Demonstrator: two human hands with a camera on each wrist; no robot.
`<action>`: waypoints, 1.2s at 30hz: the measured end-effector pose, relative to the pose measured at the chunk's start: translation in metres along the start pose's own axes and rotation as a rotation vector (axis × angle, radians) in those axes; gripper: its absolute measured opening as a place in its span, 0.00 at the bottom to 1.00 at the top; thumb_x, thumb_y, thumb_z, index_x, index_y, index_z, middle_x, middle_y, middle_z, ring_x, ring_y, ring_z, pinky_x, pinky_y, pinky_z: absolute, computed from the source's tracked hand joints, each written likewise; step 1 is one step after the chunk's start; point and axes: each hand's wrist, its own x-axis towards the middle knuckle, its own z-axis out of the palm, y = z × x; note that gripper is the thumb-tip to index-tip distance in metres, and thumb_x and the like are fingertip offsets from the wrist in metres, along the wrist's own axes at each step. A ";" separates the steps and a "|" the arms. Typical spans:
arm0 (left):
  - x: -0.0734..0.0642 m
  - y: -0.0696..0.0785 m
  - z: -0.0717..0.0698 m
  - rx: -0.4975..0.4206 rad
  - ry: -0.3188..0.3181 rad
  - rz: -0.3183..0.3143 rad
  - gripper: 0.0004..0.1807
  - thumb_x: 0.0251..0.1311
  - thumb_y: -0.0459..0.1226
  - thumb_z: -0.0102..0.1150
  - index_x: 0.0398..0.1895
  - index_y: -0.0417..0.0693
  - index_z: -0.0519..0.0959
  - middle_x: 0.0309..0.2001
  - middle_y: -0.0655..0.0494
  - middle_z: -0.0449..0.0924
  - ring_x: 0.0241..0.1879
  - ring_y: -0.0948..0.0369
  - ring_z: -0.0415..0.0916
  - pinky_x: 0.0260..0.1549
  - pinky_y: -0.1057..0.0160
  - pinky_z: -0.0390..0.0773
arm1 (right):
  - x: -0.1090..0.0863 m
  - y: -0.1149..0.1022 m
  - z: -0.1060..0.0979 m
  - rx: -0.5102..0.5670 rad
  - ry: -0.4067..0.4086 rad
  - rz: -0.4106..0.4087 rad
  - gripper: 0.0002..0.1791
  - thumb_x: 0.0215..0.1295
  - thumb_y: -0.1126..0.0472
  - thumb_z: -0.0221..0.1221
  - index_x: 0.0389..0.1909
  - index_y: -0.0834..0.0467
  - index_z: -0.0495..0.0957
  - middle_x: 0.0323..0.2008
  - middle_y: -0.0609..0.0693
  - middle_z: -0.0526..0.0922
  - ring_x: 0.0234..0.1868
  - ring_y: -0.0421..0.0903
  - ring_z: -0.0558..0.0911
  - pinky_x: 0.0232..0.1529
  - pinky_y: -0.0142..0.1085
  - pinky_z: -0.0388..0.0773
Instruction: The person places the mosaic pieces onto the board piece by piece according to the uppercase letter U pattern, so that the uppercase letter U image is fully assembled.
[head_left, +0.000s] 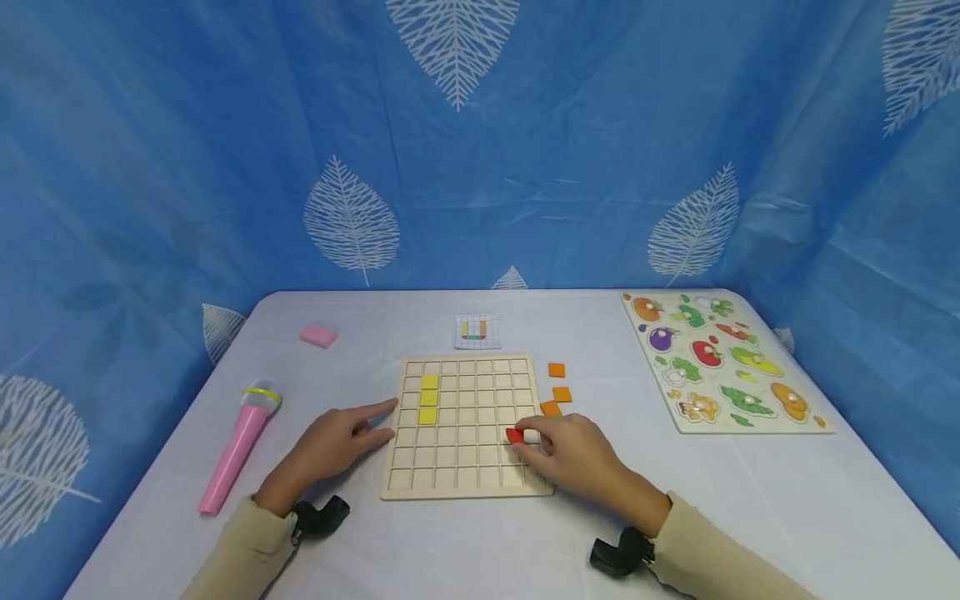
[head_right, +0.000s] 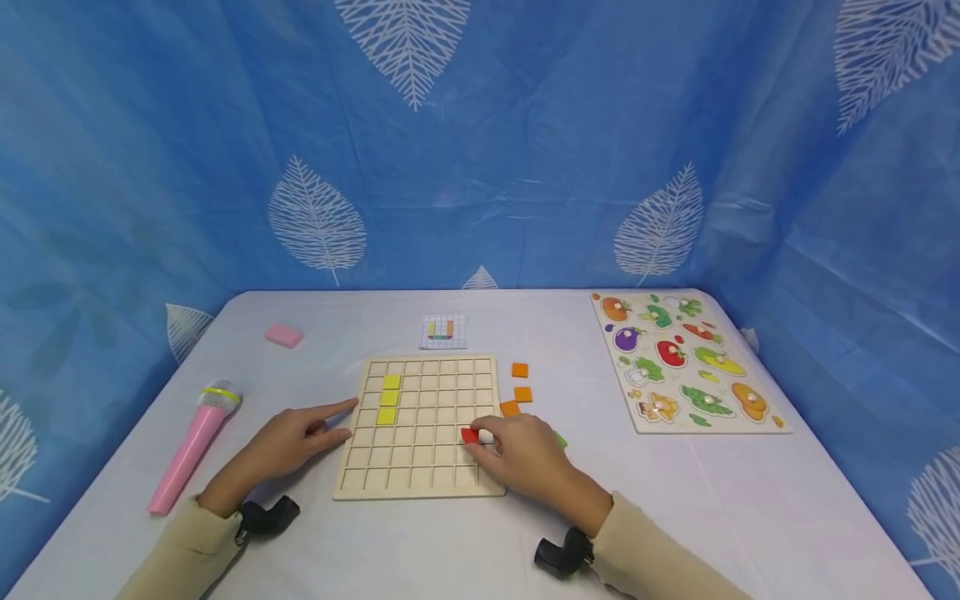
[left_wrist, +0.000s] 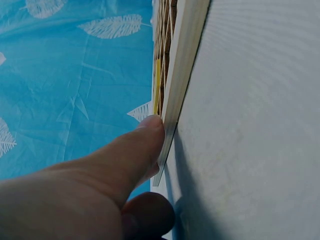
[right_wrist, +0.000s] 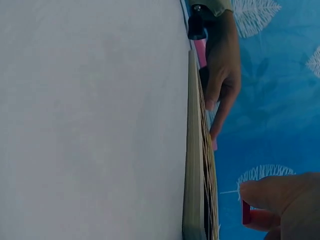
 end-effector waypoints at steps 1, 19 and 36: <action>0.000 0.000 0.000 0.000 -0.001 -0.001 0.29 0.69 0.49 0.64 0.71 0.55 0.75 0.18 0.62 0.63 0.17 0.65 0.58 0.19 0.65 0.60 | 0.003 -0.004 0.002 0.003 -0.005 -0.017 0.13 0.63 0.50 0.70 0.45 0.51 0.88 0.12 0.33 0.59 0.15 0.30 0.58 0.19 0.29 0.55; 0.000 -0.001 0.000 0.015 -0.004 -0.017 0.30 0.67 0.49 0.66 0.71 0.56 0.75 0.19 0.62 0.64 0.18 0.64 0.59 0.19 0.65 0.60 | 0.044 -0.060 0.037 0.049 -0.100 -0.195 0.10 0.68 0.51 0.66 0.44 0.50 0.88 0.12 0.31 0.63 0.15 0.29 0.62 0.19 0.25 0.59; -0.001 0.001 -0.001 0.010 -0.003 0.000 0.30 0.68 0.50 0.65 0.72 0.56 0.74 0.18 0.62 0.64 0.18 0.64 0.58 0.19 0.65 0.60 | 0.069 -0.068 0.072 0.090 -0.088 -0.095 0.13 0.68 0.51 0.66 0.46 0.54 0.88 0.12 0.33 0.68 0.13 0.30 0.62 0.16 0.27 0.57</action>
